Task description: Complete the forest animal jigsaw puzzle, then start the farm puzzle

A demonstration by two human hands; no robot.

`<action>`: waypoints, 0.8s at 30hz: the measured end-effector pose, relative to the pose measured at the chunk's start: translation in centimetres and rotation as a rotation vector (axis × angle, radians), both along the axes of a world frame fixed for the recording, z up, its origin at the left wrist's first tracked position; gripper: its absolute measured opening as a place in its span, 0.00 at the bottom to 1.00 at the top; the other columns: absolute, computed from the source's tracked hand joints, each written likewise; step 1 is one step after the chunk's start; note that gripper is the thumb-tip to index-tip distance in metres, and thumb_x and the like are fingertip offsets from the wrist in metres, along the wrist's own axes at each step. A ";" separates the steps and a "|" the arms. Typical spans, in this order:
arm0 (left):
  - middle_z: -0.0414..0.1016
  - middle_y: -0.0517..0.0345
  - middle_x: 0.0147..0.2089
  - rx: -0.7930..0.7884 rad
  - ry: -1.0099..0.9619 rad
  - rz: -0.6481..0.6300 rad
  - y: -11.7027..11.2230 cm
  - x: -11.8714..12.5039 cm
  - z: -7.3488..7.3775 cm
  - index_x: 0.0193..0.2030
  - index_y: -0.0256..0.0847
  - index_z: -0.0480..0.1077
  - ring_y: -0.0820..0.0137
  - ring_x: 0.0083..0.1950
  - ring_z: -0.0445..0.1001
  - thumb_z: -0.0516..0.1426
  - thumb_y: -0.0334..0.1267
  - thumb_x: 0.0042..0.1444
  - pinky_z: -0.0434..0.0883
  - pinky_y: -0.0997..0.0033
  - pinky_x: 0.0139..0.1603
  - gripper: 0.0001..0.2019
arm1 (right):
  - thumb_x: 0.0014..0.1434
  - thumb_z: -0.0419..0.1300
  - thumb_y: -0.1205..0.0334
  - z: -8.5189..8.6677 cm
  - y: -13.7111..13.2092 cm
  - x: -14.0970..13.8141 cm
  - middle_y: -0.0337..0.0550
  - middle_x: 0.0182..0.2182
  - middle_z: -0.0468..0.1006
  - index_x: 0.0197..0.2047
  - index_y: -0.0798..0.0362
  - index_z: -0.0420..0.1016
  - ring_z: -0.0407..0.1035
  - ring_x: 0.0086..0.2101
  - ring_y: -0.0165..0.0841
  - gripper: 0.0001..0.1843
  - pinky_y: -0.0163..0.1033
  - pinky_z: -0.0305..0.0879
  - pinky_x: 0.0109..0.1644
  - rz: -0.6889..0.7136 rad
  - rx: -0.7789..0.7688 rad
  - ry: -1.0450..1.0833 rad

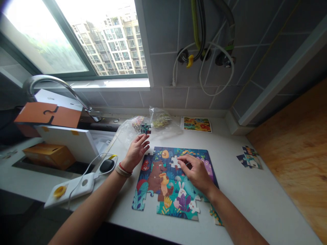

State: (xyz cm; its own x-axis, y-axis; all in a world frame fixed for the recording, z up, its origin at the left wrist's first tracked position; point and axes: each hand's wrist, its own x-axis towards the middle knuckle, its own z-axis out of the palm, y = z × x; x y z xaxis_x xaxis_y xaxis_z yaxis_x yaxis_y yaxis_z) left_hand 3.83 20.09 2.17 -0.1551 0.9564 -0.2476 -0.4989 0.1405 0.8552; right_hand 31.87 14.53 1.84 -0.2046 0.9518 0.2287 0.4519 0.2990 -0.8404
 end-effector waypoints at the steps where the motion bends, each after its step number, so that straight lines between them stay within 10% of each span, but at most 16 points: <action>1: 0.81 0.54 0.54 0.002 0.004 -0.002 0.0 0.0 0.0 0.43 0.43 0.73 0.77 0.36 0.76 0.78 0.52 0.39 0.72 0.77 0.37 0.30 | 0.66 0.63 0.50 0.0 0.0 0.0 0.45 0.40 0.89 0.41 0.47 0.86 0.82 0.39 0.42 0.13 0.45 0.78 0.45 0.001 -0.001 0.000; 14: 0.82 0.51 0.52 0.068 0.137 -0.078 -0.4 0.3 0.3 0.39 0.41 0.71 0.75 0.37 0.78 0.75 0.54 0.45 0.71 0.76 0.38 0.26 | 0.66 0.63 0.51 0.0 -0.1 0.1 0.45 0.40 0.89 0.41 0.47 0.86 0.82 0.39 0.42 0.13 0.46 0.78 0.47 0.008 0.016 -0.023; 24: 0.80 0.57 0.31 0.213 0.329 -0.399 -2.2 2.6 0.5 0.31 0.38 0.74 0.70 0.33 0.77 0.76 0.54 0.44 0.71 0.73 0.36 0.24 | 0.67 0.64 0.46 0.1 -0.1 0.1 0.46 0.41 0.88 0.43 0.47 0.86 0.82 0.41 0.43 0.15 0.48 0.78 0.49 0.021 -0.014 -0.016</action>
State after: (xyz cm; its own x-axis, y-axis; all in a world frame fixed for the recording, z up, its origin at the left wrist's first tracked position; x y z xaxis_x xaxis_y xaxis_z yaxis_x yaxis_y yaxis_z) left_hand 6.43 17.91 2.66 0.1928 0.9804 -0.0417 -0.1446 0.0704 0.9870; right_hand 31.94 14.47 1.93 -0.2277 0.9503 0.2124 0.4589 0.2971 -0.8373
